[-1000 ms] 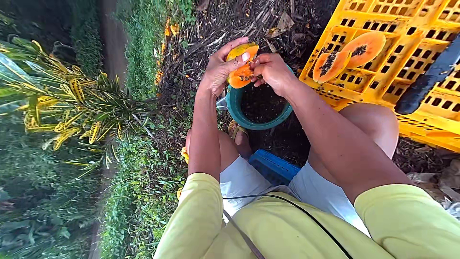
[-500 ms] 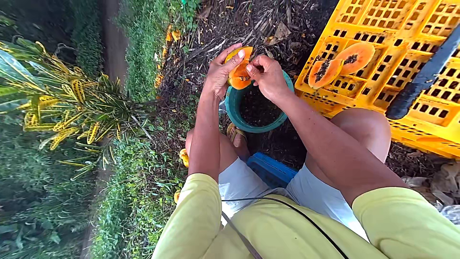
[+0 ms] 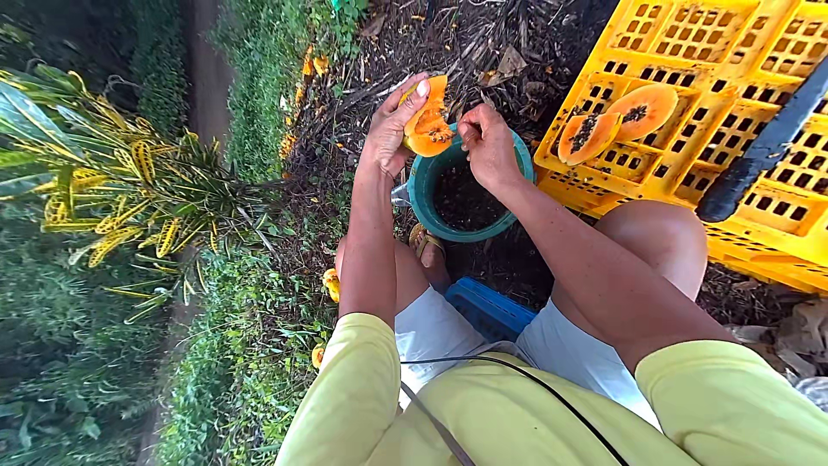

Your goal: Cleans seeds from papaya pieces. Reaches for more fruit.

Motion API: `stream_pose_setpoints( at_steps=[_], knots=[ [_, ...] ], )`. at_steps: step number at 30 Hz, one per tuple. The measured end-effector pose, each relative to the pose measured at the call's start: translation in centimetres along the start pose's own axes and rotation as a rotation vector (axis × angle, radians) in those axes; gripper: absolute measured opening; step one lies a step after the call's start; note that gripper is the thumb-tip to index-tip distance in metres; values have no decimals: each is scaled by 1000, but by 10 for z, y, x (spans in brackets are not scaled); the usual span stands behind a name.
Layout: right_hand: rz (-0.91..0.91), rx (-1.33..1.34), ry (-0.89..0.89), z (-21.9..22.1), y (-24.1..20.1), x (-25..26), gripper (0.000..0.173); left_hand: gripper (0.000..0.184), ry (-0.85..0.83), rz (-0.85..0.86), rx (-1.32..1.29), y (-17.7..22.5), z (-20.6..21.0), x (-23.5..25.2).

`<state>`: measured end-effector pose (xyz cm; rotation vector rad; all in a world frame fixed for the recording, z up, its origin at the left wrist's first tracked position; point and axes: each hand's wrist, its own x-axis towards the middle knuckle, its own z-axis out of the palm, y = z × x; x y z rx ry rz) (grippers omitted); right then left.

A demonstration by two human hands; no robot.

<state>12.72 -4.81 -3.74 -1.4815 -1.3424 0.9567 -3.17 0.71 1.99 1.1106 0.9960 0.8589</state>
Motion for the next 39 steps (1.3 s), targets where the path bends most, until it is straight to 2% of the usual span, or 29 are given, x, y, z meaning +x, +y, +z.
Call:
stream_pose_setpoints(
  at_steps=[3,7,9,12,14,17,20,23,26,30,32,36,39],
  knots=[
    [96,163,-81,2,1,2,42,41,7,33,27,-2,4,-1],
    [223,196,-181,2,-6,1,53,48,-30,140,213,-9,11,1],
    [224,167,-195,1,-4,3,46,53,-72,168,279,-10,11,2],
    [124,54,-175,-1,-3,3,31,54,-106,168,248,-8,10,1],
    [106,5,-155,-2,-4,2,28,54,-112,162,204,-8,9,1],
    [167,124,-123,0,0,2,28,54,-101,166,189,-5,8,0],
    [116,243,-80,4,4,1,40,48,-35,154,142,-7,10,1],
    [36,130,-75,6,3,-2,48,42,85,100,34,-9,14,4],
    [3,-3,11,13,1,-7,59,41,186,50,-90,-13,24,4],
    [-36,-78,147,24,4,-9,56,40,247,58,-179,-20,36,2],
    [-51,-74,195,28,7,-7,50,42,259,66,-173,-23,40,0],
    [-146,-64,303,29,16,-3,34,41,184,58,-210,-23,33,0],
    [-43,51,228,24,13,-2,31,41,142,24,-228,-18,26,0]
  ],
)
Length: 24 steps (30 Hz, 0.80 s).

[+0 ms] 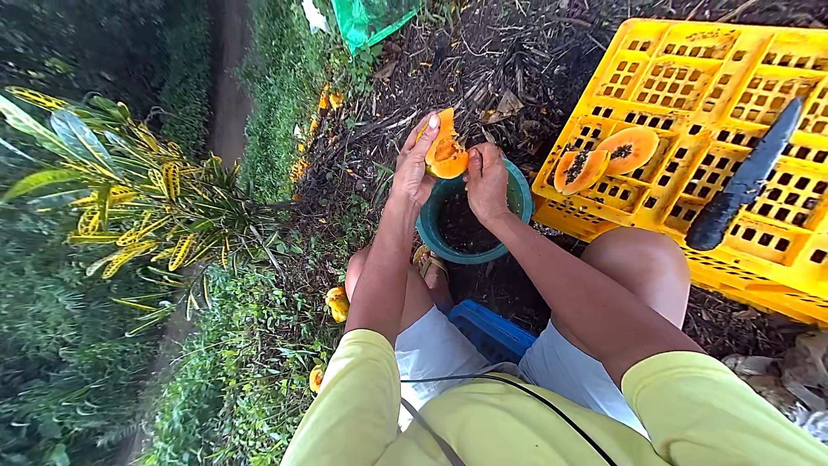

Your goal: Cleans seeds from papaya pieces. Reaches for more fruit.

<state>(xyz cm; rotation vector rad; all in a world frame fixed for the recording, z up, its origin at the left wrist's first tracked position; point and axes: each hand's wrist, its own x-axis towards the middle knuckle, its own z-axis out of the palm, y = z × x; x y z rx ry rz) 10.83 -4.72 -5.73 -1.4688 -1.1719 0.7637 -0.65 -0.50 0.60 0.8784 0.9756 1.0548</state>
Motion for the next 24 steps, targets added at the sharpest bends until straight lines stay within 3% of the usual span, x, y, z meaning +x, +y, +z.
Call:
stream_pose_setpoints(
  at_steps=[4,9,14,18,20,24],
  knots=[
    [161,178,-91,-9,-8,5,42,42,-15,24,41,1,-5,3],
    [120,15,-205,-16,-17,8,57,40,-34,109,158,-9,2,2],
    [36,28,-144,-16,-6,11,34,40,-103,15,74,-3,1,-2],
    [257,231,-157,-22,-7,16,25,39,-145,-8,57,1,-4,2],
    [283,285,-161,-26,-8,17,31,40,-136,8,76,3,-3,5],
    [228,137,-304,-27,-14,14,46,44,-115,94,271,-3,-1,4]
  ],
)
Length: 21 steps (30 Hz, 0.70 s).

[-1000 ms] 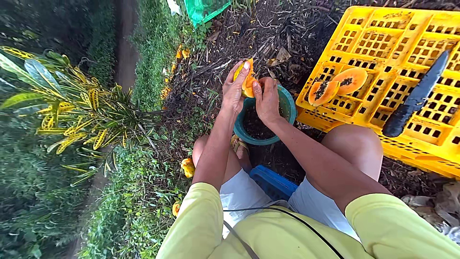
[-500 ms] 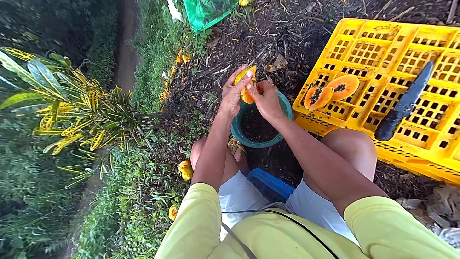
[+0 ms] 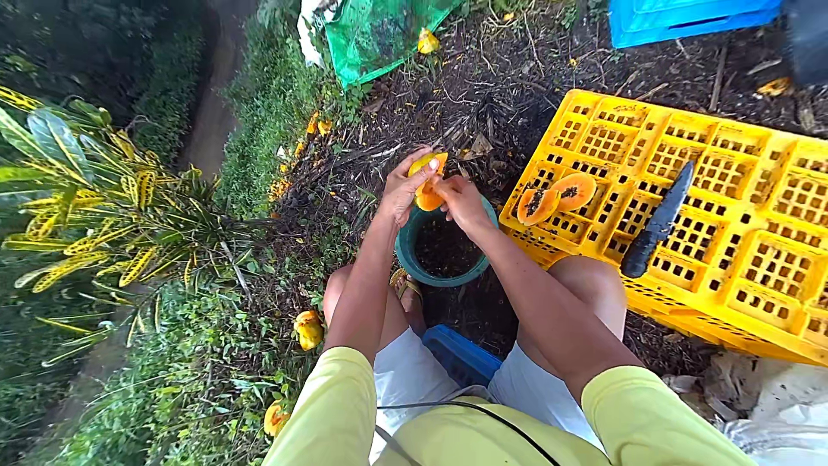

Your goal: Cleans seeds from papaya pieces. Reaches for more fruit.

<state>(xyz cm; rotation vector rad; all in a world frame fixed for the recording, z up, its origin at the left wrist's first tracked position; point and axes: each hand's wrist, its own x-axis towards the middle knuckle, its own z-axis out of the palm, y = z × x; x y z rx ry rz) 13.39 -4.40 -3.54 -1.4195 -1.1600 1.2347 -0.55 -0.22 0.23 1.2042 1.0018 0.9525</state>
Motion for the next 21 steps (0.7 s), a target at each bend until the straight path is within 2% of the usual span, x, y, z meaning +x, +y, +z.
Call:
stream_pose_setpoints(
  at_steps=[4,8,13,15,17,19,21],
  knots=[
    [-1,-48,8,1,4,0,35,48,-26,24,141,-2,7,2],
    [-79,-91,49,-4,5,-12,31,41,-6,-18,35,3,6,0],
    [22,85,69,-8,4,2,30,40,-41,-68,-113,9,5,-5],
    [-18,112,82,-6,4,1,40,40,-28,-53,-150,8,3,-5],
    [-104,3,73,-3,4,-1,47,41,21,-40,-181,5,4,-2],
    [-182,-162,64,-1,5,-4,45,39,96,-72,-236,2,6,-1],
    [-244,-198,133,0,9,-4,39,39,111,-129,-300,2,8,-1]
  ],
)
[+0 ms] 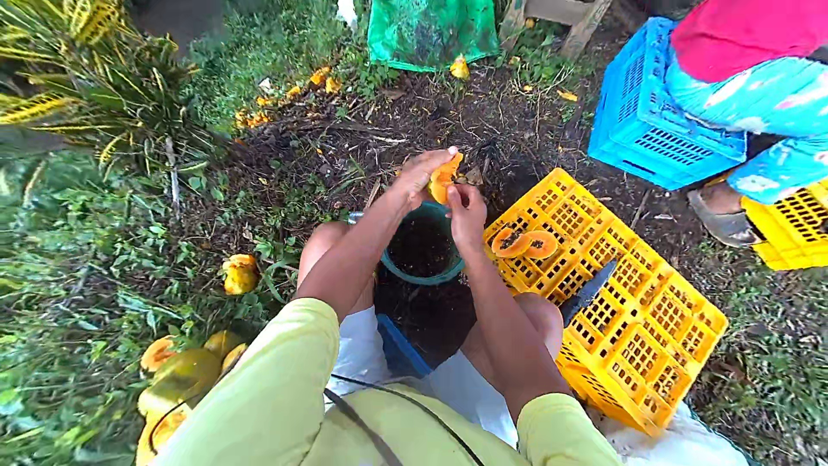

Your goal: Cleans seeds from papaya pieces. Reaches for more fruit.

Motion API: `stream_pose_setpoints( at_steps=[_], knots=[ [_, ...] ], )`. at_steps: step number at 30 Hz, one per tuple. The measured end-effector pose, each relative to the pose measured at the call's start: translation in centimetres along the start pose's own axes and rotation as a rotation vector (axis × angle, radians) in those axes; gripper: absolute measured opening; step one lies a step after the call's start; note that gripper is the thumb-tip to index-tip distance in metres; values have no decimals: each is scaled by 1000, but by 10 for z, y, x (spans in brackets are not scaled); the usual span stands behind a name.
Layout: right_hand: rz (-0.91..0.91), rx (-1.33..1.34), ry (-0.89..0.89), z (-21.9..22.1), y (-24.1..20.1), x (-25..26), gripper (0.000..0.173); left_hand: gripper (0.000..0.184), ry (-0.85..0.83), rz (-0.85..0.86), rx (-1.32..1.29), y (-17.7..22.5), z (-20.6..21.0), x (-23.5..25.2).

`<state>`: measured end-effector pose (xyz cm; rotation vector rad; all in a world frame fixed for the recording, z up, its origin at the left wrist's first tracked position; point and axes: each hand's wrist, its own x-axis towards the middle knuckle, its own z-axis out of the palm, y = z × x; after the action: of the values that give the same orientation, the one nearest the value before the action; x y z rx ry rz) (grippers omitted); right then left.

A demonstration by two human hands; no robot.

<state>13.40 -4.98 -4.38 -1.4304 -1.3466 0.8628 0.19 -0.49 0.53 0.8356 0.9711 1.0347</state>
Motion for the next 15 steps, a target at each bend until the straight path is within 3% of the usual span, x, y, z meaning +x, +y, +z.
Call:
stream_pose_setpoints(
  at_steps=[5,8,10,12,15],
  knots=[
    [14,110,72,-11,15,9,20,41,0,-32,-46,8,8,-3],
    [-39,-74,25,6,23,20,31,38,4,53,-156,47,-17,-18],
    [-88,-427,-249,14,38,22,45,33,35,178,-152,80,-46,-36],
    [-98,-701,-505,21,52,25,49,32,140,268,-46,108,-88,-71],
    [-7,-566,-479,25,45,29,33,34,412,291,164,127,-166,-154]
  ],
)
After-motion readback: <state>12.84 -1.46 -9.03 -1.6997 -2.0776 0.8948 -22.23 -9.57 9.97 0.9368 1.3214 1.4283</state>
